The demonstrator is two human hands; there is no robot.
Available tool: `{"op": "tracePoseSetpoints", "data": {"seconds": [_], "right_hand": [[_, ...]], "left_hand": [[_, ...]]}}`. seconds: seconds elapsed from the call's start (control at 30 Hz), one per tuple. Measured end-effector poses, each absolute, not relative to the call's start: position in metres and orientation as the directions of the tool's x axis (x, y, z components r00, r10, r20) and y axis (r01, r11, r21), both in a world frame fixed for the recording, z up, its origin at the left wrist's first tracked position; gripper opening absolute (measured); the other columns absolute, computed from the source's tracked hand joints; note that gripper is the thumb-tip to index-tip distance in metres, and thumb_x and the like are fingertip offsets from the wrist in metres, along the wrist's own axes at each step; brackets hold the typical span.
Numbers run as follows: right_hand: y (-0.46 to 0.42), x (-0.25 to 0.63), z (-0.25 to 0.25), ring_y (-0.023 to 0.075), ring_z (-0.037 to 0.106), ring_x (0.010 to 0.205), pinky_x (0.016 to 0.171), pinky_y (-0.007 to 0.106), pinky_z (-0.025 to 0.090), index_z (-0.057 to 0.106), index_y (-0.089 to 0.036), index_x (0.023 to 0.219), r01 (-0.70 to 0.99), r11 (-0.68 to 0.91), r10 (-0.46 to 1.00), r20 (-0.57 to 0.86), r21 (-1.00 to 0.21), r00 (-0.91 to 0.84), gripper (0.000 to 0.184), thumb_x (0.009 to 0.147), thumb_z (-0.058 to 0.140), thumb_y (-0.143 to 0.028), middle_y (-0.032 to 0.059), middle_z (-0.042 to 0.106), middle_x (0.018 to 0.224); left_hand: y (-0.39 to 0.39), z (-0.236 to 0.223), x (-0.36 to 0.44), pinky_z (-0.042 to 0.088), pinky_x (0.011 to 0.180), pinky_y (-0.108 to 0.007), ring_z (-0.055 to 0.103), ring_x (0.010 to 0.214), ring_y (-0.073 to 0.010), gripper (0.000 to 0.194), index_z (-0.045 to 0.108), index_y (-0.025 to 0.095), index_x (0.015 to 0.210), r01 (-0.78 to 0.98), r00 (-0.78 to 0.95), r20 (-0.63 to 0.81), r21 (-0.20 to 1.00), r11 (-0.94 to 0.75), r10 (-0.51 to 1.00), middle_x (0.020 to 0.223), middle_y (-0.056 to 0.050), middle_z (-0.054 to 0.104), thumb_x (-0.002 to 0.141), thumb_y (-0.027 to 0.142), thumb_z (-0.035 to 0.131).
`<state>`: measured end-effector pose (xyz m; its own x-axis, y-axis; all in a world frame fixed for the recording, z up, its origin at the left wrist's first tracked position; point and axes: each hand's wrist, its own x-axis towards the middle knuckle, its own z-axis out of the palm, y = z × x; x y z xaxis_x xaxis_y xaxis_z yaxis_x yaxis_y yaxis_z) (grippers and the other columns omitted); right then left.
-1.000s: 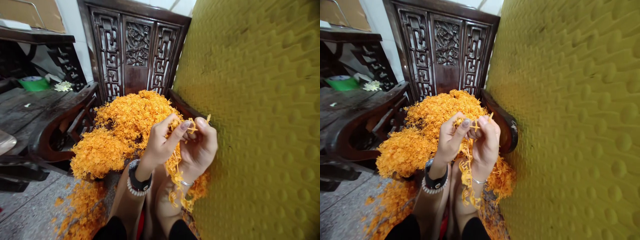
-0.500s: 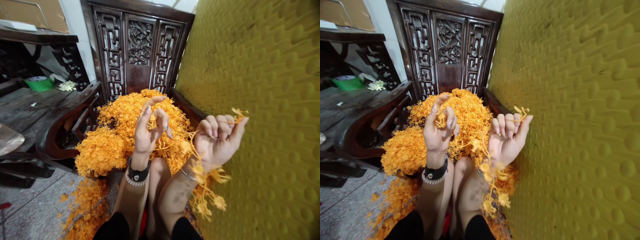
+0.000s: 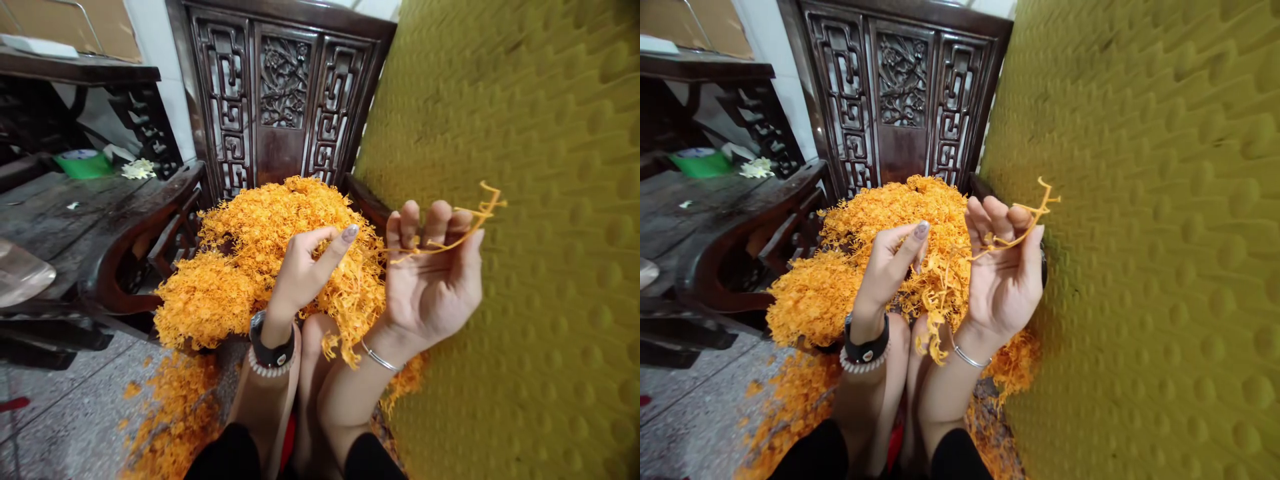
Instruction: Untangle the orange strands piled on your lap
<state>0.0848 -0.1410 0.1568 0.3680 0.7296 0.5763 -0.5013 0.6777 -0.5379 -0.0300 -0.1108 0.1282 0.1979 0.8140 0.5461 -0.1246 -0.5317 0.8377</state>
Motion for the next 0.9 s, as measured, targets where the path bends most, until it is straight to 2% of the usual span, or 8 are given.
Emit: {"op": "tracePoseSetpoints", "data": {"seconds": [0.13, 0.23, 0.37, 0.43, 0.53, 0.67, 0.8, 0.9], "right_hand": [[-0.142, 0.087, 0.16, 0.012, 0.066, 0.097, 0.093, 0.031, 0.049, 0.066, -0.023, 0.08, -0.617, 0.685, 0.703, 0.573, -0.387, 0.421, 0.036, 0.093, 0.033, -0.028, -0.0054, 0.072, 0.089], [-0.143, 0.09, 0.163, 0.015, 0.066, 0.097, 0.088, 0.033, 0.051, 0.066, -0.024, 0.076, -0.741, 0.645, 0.711, 0.502, -0.187, 0.492, 0.04, 0.091, 0.03, -0.027, -0.0036, 0.072, 0.081], [-0.144, 0.095, 0.164, 0.0193, 0.064, 0.103, 0.09, 0.045, 0.049, 0.069, -0.029, 0.088, -0.885, 0.442, 0.802, 0.377, 0.146, 0.463, 0.036, 0.088, 0.033, -0.026, -0.0025, 0.071, 0.084], [-0.142, 0.096, 0.163, 0.0189, 0.063, 0.105, 0.092, 0.045, 0.047, 0.068, -0.028, 0.091, -0.887, 0.429, 0.801, 0.383, 0.169, 0.46, 0.037, 0.089, 0.032, -0.025, -0.0013, 0.072, 0.086], [-0.136, 0.097, 0.159, 0.0145, 0.064, 0.103, 0.096, 0.037, 0.046, 0.067, -0.021, 0.082, -0.792, 0.609, 0.708, 0.476, -0.037, 0.522, 0.041, 0.091, 0.027, -0.025, -0.0019, 0.072, 0.082], [-0.125, 0.098, 0.153, 0.0146, 0.064, 0.098, 0.094, 0.034, 0.046, 0.066, -0.019, 0.085, -0.449, 0.79, 0.611, 0.599, -0.418, 0.518, 0.037, 0.09, 0.034, -0.037, -0.0009, 0.071, 0.093], [-0.126, 0.097, 0.147, 0.0177, 0.063, 0.098, 0.091, 0.038, 0.045, 0.064, -0.02, 0.098, -0.129, 0.605, 0.741, 0.496, -0.786, 0.452, 0.053, 0.085, 0.032, -0.059, 0.0072, 0.065, 0.108], [-0.135, 0.093, 0.143, 0.0153, 0.062, 0.089, 0.087, 0.033, 0.046, 0.066, -0.02, 0.088, 0.079, 0.408, 0.815, 0.402, -0.91, 0.418, 0.044, 0.082, 0.044, -0.057, 0.0046, 0.067, 0.094]], "left_hand": [[-0.106, 0.122, -0.029, 0.02, 0.048, -0.026, 0.027, 0.049, -0.0081, 0.049, 0.029, 0.018, 0.054, 0.067, 0.244, 0.482, 0.857, -0.51, 0.842, 0.051, 0.005, 0.025, 0.086, 0.053, 0.043], [-0.103, 0.116, -0.029, 0.019, 0.048, -0.027, 0.025, 0.047, -0.0083, 0.052, 0.027, 0.018, 0.051, 0.202, 0.404, 0.393, 0.842, -0.499, 0.826, 0.049, 0.005, 0.025, 0.084, 0.055, 0.042], [-0.107, 0.117, -0.027, 0.025, 0.047, -0.026, 0.031, 0.044, -0.0085, 0.052, 0.035, 0.019, 0.05, 0.173, 0.583, 0.313, 0.854, -0.491, 0.75, 0.047, 0.004, 0.035, 0.086, 0.056, 0.035], [-0.109, 0.119, -0.025, 0.028, 0.048, -0.025, 0.034, 0.045, -0.0083, 0.051, 0.04, 0.018, 0.051, 0.112, 0.639, 0.332, 0.852, -0.512, 0.693, 0.048, 0.004, 0.038, 0.086, 0.054, 0.037], [-0.112, 0.123, -0.02, 0.03, 0.051, -0.024, 0.039, 0.052, -0.0083, 0.042, 0.048, 0.017, 0.057, 0.037, 0.683, 0.399, 0.817, -0.575, 0.612, 0.055, 0.004, 0.044, 0.083, 0.049, 0.048], [-0.112, 0.126, -0.015, 0.033, 0.057, -0.023, 0.041, 0.059, -0.0087, 0.033, 0.048, 0.017, 0.063, -0.084, 0.564, 0.499, 0.827, -0.556, 0.657, 0.062, 0.004, 0.044, 0.085, 0.042, 0.049], [-0.109, 0.126, -0.016, 0.031, 0.052, -0.023, 0.037, 0.053, -0.0082, 0.033, 0.045, 0.018, 0.062, -0.171, 0.287, 0.53, 0.848, -0.501, 0.798, 0.057, 0.005, 0.039, 0.084, 0.042, 0.051], [-0.106, 0.125, -0.018, 0.029, 0.048, -0.022, 0.036, 0.049, -0.0074, 0.03, 0.048, 0.018, 0.064, -0.251, 0.091, 0.54, 0.826, -0.505, 0.837, 0.055, 0.005, 0.039, 0.083, 0.04, 0.054]]}}
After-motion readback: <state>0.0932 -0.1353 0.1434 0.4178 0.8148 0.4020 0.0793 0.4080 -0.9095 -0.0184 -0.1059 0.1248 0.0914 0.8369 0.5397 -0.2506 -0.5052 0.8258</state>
